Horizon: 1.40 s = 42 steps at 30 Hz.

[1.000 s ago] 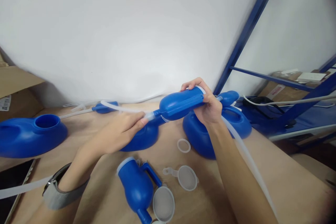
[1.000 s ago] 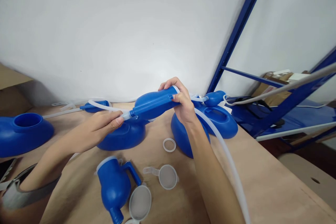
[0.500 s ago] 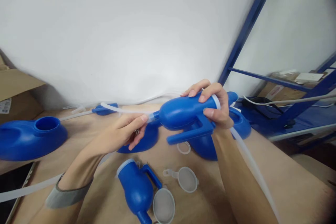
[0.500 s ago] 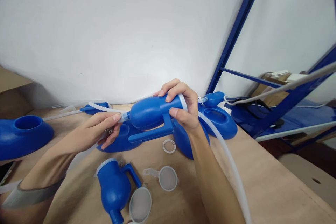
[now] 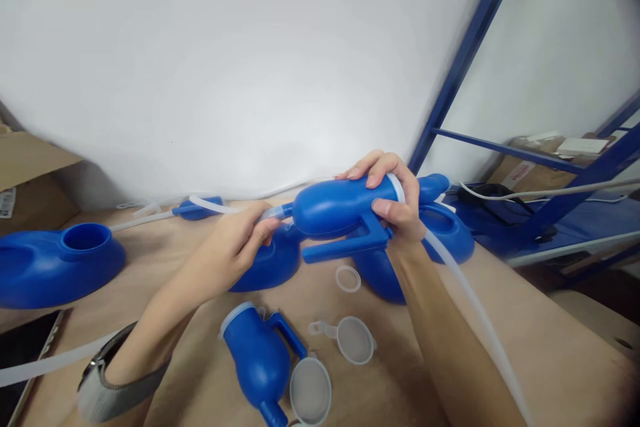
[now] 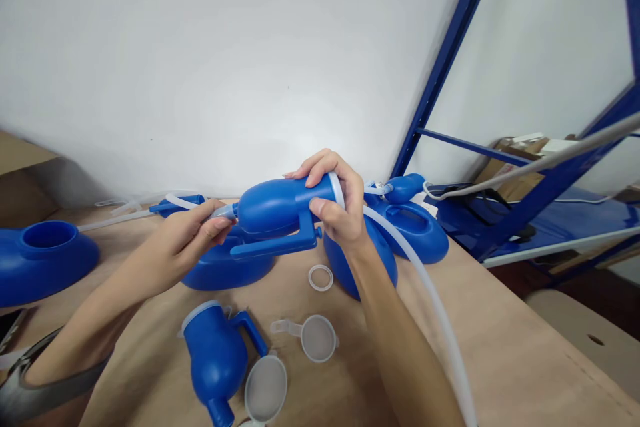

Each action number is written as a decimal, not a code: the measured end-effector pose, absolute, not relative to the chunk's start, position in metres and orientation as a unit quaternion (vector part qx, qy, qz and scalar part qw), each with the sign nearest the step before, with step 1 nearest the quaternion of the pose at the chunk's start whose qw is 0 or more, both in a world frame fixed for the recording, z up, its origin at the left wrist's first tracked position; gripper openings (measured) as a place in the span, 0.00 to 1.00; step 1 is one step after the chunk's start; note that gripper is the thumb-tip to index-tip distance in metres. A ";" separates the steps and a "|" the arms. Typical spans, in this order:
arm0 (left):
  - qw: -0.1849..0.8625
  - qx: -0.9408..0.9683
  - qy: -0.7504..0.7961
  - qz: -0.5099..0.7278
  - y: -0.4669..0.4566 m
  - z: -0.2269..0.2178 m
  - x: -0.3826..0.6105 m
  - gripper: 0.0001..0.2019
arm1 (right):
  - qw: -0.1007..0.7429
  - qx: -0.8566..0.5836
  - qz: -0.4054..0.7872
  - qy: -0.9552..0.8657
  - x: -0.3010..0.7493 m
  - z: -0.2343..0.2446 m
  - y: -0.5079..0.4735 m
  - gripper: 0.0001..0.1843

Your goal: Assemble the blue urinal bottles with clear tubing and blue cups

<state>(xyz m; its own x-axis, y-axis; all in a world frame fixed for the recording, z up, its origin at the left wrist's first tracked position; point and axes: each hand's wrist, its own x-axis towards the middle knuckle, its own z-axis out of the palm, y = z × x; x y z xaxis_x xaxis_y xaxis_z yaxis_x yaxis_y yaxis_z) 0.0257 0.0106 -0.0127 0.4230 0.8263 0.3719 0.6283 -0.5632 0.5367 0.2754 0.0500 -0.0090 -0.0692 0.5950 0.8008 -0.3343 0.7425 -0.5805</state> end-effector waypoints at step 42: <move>0.018 0.851 0.423 0.310 0.011 -0.035 0.043 0.17 | 0.613 -0.318 0.397 -0.604 0.270 0.011 0.031 0.03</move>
